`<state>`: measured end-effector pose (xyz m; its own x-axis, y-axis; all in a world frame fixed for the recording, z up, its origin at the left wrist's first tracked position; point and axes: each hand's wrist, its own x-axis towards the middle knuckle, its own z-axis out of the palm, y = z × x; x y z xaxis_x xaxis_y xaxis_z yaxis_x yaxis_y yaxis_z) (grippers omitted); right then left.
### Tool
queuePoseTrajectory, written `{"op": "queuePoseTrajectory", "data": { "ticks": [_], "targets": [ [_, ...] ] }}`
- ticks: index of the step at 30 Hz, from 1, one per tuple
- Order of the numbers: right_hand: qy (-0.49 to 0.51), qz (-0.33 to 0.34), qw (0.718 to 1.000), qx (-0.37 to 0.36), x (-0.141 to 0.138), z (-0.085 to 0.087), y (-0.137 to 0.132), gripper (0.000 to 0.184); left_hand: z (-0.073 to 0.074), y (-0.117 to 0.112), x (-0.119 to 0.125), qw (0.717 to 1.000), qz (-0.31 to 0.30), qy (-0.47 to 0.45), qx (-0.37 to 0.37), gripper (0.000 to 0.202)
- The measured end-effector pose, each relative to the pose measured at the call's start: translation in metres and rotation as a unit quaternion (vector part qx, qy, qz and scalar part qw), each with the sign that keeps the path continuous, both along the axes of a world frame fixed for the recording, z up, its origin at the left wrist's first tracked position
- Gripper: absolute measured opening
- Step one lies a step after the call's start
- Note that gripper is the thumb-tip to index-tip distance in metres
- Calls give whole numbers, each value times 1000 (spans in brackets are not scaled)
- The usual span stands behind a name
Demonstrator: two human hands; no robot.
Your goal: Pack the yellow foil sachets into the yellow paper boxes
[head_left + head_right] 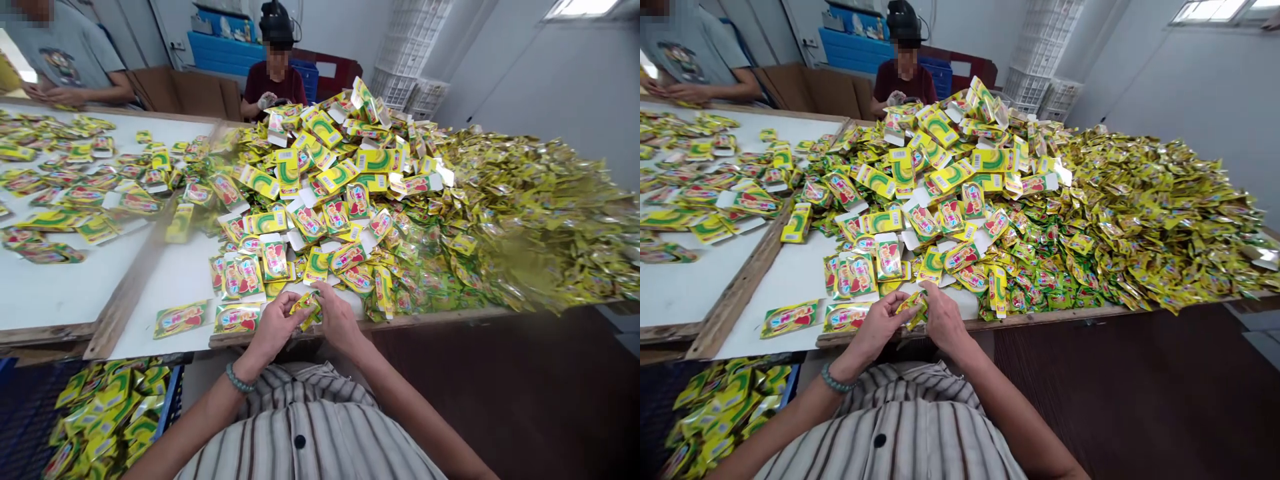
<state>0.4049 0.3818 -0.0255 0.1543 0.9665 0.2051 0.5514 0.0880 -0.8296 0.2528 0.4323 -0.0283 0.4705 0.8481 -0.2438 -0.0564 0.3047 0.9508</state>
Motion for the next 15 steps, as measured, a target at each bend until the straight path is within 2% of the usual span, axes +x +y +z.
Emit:
{"op": "queuePoseTrajectory", "data": {
  "ticks": [2, 4, 6, 8, 10, 15],
  "targets": [
    [35, -13, 999, -15, -7, 2, 1, 31, -1, 0, -3, 999, 41, -3, 0, 37],
    [135, -42, 987, -74, -12, 4, 1, 30, -3, 1, -7, 996, 84, -6, -11, 39],
    [246, -53, 958, -138, -15, 5, 0, 34, -4, 1, -9, 994, 109, -7, -8, 37],
    [320, -53, 931, -166, -18, 4, -2, 37, -3, 0, -10, 994, 111, -13, -8, 35],
    [332, -58, 929, -153, -23, 2, -5, 36, -2, -1, -10, 994, 106, -23, -21, 35],
    [252, -86, 962, -62, -26, 0, -5, 30, 1, 1, -12, 991, 122, -37, -51, 40]
  ]
}}
